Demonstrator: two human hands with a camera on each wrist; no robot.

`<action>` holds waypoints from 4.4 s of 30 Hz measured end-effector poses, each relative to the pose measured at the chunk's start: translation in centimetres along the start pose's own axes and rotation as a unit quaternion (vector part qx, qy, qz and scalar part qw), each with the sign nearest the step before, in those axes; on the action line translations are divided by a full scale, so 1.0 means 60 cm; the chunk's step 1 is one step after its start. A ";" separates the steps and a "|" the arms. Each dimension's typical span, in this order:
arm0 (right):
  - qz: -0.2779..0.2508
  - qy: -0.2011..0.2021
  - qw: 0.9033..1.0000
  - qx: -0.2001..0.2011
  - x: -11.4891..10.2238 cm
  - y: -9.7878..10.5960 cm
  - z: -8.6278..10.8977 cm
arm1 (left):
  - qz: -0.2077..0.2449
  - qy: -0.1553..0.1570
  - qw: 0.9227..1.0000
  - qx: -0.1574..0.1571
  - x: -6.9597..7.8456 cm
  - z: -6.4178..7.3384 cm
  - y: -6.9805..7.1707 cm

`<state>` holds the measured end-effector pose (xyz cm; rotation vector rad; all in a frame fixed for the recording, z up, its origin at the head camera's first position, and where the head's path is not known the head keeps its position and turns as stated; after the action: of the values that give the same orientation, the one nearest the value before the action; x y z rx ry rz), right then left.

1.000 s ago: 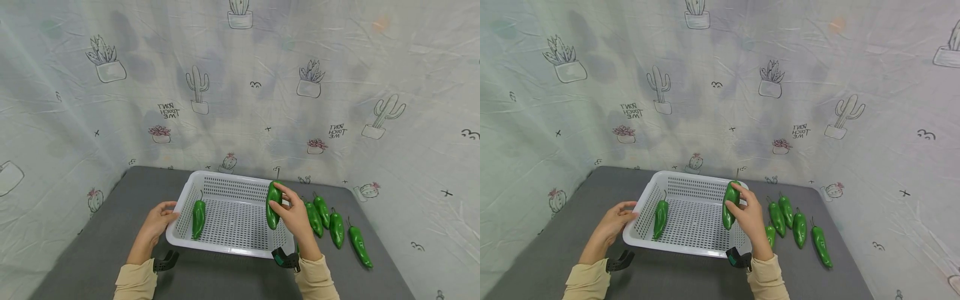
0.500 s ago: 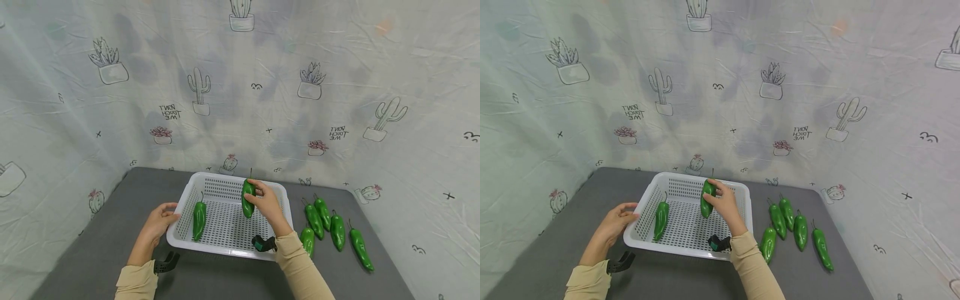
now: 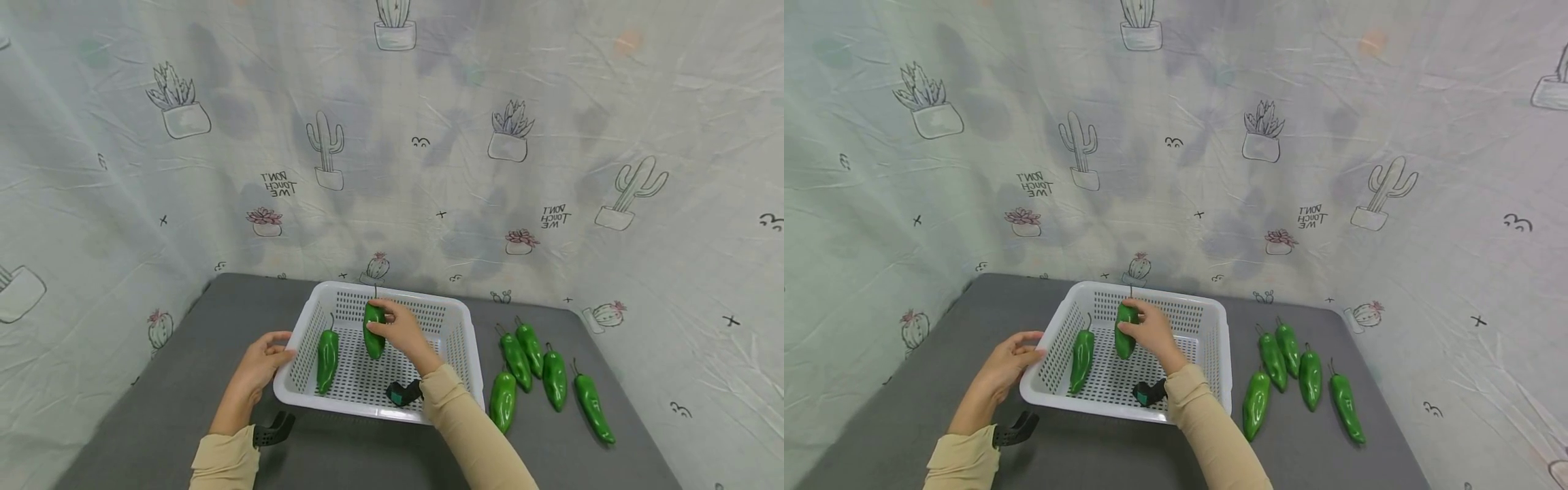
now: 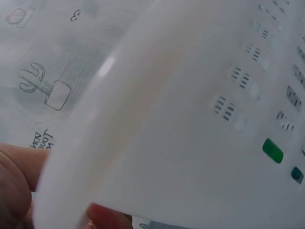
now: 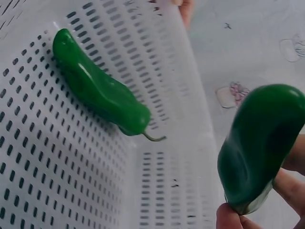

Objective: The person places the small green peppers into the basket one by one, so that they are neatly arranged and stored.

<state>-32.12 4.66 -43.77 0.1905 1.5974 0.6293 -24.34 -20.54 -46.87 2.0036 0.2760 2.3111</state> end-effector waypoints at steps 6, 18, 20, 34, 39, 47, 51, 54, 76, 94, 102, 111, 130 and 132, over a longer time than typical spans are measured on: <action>0.018 -0.005 0.999 -0.034 0.004 -0.029 -0.011 | 0.005 -0.002 1.000 -0.001 0.002 -0.001 0.000; 0.046 0.010 0.995 -0.090 0.016 -0.066 -0.027 | 0.006 0.001 1.000 -0.001 0.001 0.000 0.000; 0.050 0.009 0.995 -0.091 0.015 -0.068 -0.027 | 0.005 0.001 1.000 0.000 0.001 0.000 0.000; 0.079 -0.038 0.989 -0.119 0.028 -0.089 -0.032 | 0.000 0.002 1.000 0.000 0.000 0.001 0.000; 0.080 -0.042 0.988 -0.129 0.034 -0.092 -0.034 | -0.002 0.003 1.000 0.001 -0.001 0.002 0.000; 0.124 -0.026 0.980 -0.152 0.037 -0.100 -0.038 | -0.006 0.002 1.000 0.006 -0.001 0.002 0.000; 0.139 -0.027 0.977 -0.160 0.038 -0.105 -0.040 | -0.006 0.002 1.000 0.008 0.000 0.002 0.000; 0.145 -0.029 0.975 -0.164 0.036 -0.106 -0.039 | -0.006 0.003 1.000 0.009 0.000 0.002 0.000; 0.153 -0.046 0.968 -0.192 0.037 -0.116 -0.041 | -0.013 0.006 1.000 0.015 0.001 0.004 -0.003; 0.133 -0.045 0.967 -0.214 0.037 -0.117 -0.037 | -0.008 0.001 1.000 0.012 0.000 0.003 -0.003; 0.124 -0.049 0.968 -0.211 0.038 -0.118 -0.037 | -0.006 0.004 1.000 0.009 0.002 0.005 -0.003; 0.121 -0.036 0.970 -0.206 0.036 -0.116 -0.036 | -0.016 0.003 1.000 0.019 0.003 0.004 -0.003; 0.110 -0.054 0.984 -0.129 0.036 -0.093 -0.042 | -0.015 0.008 1.000 0.014 0.002 0.006 -0.003; 0.099 -0.051 0.987 -0.118 0.035 -0.087 -0.042 | -0.016 0.008 1.000 0.015 0.002 0.006 -0.003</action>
<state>-33.59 0.59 -48.18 0.2030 1.4013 0.9420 -24.04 -20.29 -46.72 1.9793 0.3423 2.3194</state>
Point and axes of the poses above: each hand's wrist, its own z-axis away from the middle knuckle, its own y-axis out of the back of the hand, x = y × z, the point moved 4 cm from there along -z, towards the middle knuckle, and after that the axes turned 4 degrees about z, right-handed, at the moved point
